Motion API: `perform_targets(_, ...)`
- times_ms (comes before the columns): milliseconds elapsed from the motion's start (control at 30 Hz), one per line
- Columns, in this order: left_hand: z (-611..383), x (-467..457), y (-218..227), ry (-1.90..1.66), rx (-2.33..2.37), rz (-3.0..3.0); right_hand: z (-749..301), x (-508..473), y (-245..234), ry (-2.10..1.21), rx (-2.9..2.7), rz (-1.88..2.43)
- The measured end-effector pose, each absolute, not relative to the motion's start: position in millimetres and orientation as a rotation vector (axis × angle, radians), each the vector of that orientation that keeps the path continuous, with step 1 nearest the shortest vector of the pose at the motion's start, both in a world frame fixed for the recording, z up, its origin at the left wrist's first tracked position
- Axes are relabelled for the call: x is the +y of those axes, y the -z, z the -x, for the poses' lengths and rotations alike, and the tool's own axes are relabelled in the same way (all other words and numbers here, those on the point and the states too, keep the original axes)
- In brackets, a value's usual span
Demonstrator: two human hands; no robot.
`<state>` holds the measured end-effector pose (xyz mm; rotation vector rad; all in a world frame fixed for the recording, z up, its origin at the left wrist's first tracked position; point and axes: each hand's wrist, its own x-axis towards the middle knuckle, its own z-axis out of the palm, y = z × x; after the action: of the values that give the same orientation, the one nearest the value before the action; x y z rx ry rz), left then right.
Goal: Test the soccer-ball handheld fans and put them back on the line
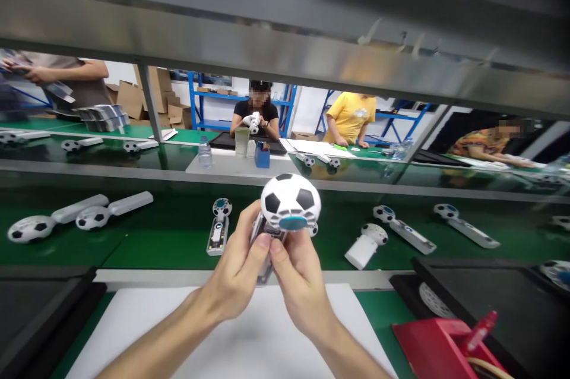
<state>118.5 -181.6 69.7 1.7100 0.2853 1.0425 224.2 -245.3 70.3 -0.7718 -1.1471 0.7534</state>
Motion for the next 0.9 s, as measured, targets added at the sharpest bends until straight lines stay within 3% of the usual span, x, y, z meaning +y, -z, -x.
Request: perform_targets(900, -106, -181, -77, -1.07, 0.295, -1.93, -230, -256, -86, -0.811, -1.139, 0.824)
